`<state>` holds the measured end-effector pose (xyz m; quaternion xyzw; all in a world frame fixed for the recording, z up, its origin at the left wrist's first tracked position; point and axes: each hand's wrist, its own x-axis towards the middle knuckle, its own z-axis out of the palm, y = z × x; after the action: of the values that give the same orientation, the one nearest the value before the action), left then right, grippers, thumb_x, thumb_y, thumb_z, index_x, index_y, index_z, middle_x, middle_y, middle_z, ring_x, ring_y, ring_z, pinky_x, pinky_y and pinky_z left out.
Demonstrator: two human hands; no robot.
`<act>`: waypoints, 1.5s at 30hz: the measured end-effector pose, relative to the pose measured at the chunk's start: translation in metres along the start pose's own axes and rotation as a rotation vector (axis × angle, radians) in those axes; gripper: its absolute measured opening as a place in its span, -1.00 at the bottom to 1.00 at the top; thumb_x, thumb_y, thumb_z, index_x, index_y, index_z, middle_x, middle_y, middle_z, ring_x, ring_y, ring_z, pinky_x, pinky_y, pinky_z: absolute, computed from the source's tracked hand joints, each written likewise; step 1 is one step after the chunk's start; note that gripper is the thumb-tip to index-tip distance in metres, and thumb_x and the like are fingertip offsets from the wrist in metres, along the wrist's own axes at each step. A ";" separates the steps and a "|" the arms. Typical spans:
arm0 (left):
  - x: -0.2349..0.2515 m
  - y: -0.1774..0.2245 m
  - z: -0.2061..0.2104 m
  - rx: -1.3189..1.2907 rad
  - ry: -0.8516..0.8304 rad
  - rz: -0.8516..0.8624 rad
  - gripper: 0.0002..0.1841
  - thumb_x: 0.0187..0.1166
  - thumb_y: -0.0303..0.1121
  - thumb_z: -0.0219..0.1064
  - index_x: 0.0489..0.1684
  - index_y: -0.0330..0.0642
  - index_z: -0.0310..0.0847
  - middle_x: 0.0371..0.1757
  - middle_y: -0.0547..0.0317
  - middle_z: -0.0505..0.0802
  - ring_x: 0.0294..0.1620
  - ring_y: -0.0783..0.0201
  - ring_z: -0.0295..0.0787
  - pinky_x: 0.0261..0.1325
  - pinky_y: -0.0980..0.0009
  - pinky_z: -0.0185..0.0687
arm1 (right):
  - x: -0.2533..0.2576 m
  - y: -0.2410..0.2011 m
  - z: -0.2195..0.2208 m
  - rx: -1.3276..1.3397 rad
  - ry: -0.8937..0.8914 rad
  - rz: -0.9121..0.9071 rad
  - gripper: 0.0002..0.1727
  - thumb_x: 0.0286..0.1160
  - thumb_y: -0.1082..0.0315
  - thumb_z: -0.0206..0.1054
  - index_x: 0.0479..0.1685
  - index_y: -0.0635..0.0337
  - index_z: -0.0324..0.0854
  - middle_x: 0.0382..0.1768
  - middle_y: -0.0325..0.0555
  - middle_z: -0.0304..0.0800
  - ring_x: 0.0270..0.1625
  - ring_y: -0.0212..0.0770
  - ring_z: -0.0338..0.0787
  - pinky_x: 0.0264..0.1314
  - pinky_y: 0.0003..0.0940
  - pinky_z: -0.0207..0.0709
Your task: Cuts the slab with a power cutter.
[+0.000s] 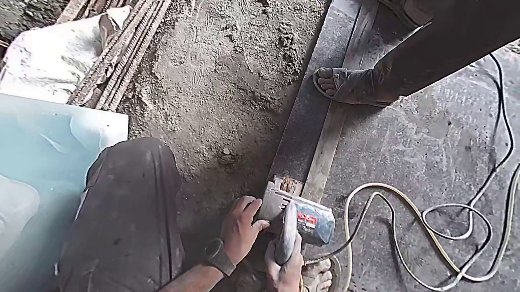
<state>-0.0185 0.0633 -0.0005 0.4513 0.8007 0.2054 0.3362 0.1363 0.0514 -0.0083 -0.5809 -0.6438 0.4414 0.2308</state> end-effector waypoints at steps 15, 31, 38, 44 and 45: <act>0.007 0.002 0.001 -0.007 0.037 0.027 -0.48 0.23 -0.39 0.70 0.19 -0.43 0.78 0.22 -0.32 0.82 0.19 -0.19 0.81 0.29 0.01 0.71 | 0.012 -0.005 -0.003 -0.013 0.020 -0.022 -0.35 0.21 0.31 0.46 0.31 0.53 0.46 -0.36 -0.08 0.84 -0.37 -0.38 0.85 -0.22 -0.44 0.76; 0.015 -0.004 -0.002 -0.010 0.005 0.098 -0.44 0.26 -0.32 0.68 0.25 -0.43 0.74 0.26 -0.33 0.79 0.23 -0.18 0.79 0.32 0.03 0.71 | 0.016 -0.009 0.006 -0.107 0.156 0.011 -0.32 0.14 0.29 0.47 0.31 0.49 0.46 -0.42 -0.09 0.83 -0.47 -0.28 0.83 -0.38 -0.29 0.75; 0.013 -0.008 0.013 0.062 0.182 0.182 -0.24 0.45 0.29 0.31 0.10 -0.39 0.81 0.15 -0.23 0.86 0.22 -0.18 0.82 0.30 0.00 0.73 | 0.017 -0.009 0.010 -0.143 0.208 -0.002 -0.33 0.13 0.26 0.47 0.29 0.49 0.47 -0.40 -0.06 0.84 -0.45 -0.30 0.84 -0.36 -0.33 0.75; 0.025 0.014 0.034 0.164 0.399 0.095 -0.41 0.49 0.06 0.31 -0.24 -0.50 0.78 -0.07 -0.41 0.85 0.02 -0.41 0.84 0.07 -0.28 0.72 | 0.017 -0.021 0.003 -0.198 0.179 0.082 -0.23 0.06 0.22 0.56 0.31 0.53 0.47 -0.44 0.05 0.84 -0.45 -0.06 0.87 -0.35 -0.05 0.77; 0.027 0.013 0.037 0.170 0.428 0.101 -0.42 0.49 0.04 0.28 -0.24 -0.50 0.78 -0.07 -0.43 0.84 0.02 -0.43 0.83 0.05 -0.29 0.71 | 0.019 -0.029 -0.003 -0.195 0.124 0.135 -0.23 0.11 0.22 0.57 0.34 0.54 0.46 -0.41 0.11 0.85 -0.39 0.02 0.90 -0.27 0.02 0.77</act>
<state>0.0064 0.0943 -0.0273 0.4636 0.8445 0.2448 0.1091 0.1194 0.0719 0.0134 -0.6688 -0.6275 0.3543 0.1826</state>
